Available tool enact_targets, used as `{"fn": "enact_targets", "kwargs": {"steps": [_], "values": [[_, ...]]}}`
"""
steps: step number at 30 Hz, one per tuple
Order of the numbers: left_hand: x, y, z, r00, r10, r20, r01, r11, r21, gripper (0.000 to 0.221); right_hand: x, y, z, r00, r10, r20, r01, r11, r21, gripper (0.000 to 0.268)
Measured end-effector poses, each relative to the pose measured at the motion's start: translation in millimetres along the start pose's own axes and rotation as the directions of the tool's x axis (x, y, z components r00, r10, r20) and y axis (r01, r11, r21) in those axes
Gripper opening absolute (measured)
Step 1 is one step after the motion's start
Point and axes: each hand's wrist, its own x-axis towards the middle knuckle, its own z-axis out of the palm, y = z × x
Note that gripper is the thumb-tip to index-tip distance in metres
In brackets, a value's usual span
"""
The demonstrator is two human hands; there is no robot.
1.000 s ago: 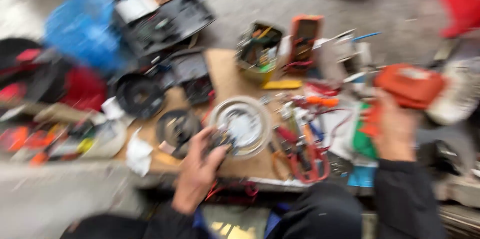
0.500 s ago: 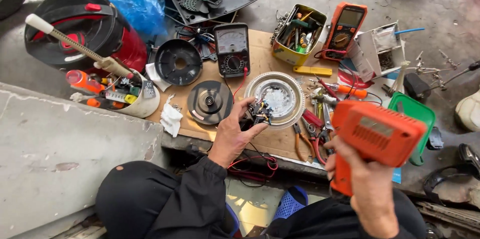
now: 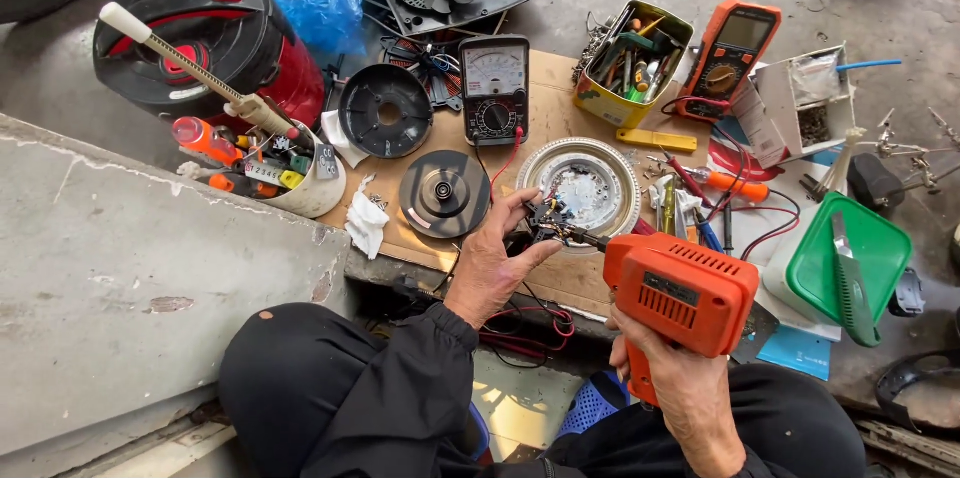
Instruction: Using a heat gun to repair an electronic component by heating it and adjusting wires.
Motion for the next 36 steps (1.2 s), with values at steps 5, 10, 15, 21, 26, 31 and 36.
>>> {"fn": "enact_targets", "kwargs": {"steps": [5,10,15,21,26,31,36], "values": [[1,1,1,1.000,-0.007,-0.016,0.007,1.000,0.017,0.065,-1,-5,1,1.000,0.026,0.000,-0.026,0.999,-0.028,0.021],[1,-4,3,0.999,0.030,-0.028,-0.030,0.999,0.019,0.064,3,4,-1,1.000,0.026,0.012,-0.026,0.999,-0.032,0.018],[-1,-1,3,0.999,0.019,-0.037,-0.018,1.000,0.012,0.065,3,4,-1,1.000,0.027,0.008,-0.027,0.999,-0.041,0.020],[0,-3,4,0.999,0.007,-0.042,-0.007,1.000,0.003,0.065,3,0,0,1.000,0.018,0.014,-0.017,0.999,-0.047,0.019],[0,-6,4,0.999,0.011,-0.043,-0.011,1.000,0.001,0.066,-1,-7,3,0.999,0.026,-0.022,-0.028,0.996,-0.079,0.021],[1,-9,6,0.998,0.018,-0.061,-0.019,1.000,-0.016,0.067,-1,-2,-2,0.999,-0.028,-0.025,0.026,0.997,-0.079,0.021],[0,-5,6,0.997,0.023,-0.076,-0.026,0.999,-0.033,0.065,-2,-2,-3,0.999,-0.049,-0.012,0.048,0.995,-0.086,0.019]]}}
